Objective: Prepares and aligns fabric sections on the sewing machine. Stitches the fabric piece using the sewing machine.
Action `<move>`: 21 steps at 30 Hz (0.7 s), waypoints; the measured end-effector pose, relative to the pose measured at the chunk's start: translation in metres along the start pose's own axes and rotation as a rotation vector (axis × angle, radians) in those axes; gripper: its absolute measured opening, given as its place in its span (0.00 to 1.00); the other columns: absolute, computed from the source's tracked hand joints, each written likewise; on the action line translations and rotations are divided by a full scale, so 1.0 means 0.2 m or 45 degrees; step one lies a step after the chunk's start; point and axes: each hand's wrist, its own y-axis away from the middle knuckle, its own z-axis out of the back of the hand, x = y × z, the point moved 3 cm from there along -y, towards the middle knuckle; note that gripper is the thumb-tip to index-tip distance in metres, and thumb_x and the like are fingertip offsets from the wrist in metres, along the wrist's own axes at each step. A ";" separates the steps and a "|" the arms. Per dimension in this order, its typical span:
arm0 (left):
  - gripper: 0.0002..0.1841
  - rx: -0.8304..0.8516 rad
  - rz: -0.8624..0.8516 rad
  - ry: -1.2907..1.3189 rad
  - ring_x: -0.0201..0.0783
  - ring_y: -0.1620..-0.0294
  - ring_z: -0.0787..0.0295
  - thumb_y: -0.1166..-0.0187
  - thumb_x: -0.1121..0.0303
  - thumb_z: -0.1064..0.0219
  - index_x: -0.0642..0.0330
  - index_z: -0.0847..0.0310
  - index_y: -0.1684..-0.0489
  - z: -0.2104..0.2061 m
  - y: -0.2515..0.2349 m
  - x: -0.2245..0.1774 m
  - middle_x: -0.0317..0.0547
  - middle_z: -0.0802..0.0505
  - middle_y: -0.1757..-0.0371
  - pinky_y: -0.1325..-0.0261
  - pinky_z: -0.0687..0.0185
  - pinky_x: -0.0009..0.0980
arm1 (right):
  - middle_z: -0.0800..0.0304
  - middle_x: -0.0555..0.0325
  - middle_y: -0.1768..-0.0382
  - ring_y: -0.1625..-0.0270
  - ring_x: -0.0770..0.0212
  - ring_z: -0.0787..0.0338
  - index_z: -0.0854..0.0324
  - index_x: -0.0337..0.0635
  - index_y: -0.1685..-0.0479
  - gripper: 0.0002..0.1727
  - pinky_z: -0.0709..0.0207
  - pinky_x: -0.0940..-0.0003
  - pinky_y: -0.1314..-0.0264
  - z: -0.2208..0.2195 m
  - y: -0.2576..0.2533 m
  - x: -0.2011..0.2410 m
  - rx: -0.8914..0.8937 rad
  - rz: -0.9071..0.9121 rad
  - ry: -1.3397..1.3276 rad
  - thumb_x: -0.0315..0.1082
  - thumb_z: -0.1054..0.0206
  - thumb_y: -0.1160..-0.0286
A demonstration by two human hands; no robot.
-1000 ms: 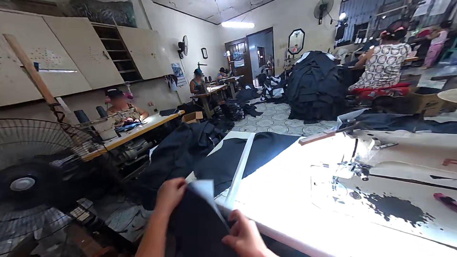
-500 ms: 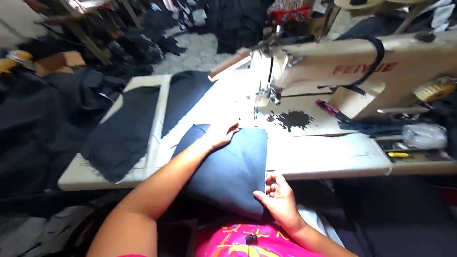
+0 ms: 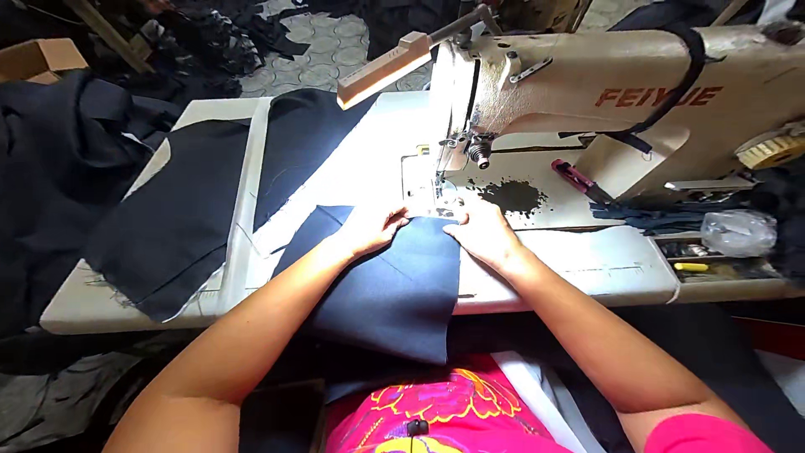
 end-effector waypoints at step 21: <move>0.28 0.168 0.255 -0.222 0.54 0.07 0.41 0.09 0.53 0.58 0.51 0.28 0.14 -0.20 0.12 -0.32 0.49 0.27 0.12 0.16 0.55 0.76 | 0.06 0.42 0.53 0.43 0.41 0.09 0.05 0.45 0.46 0.19 0.19 0.43 0.36 -0.02 -0.02 -0.07 -0.071 0.493 0.199 0.21 0.39 0.24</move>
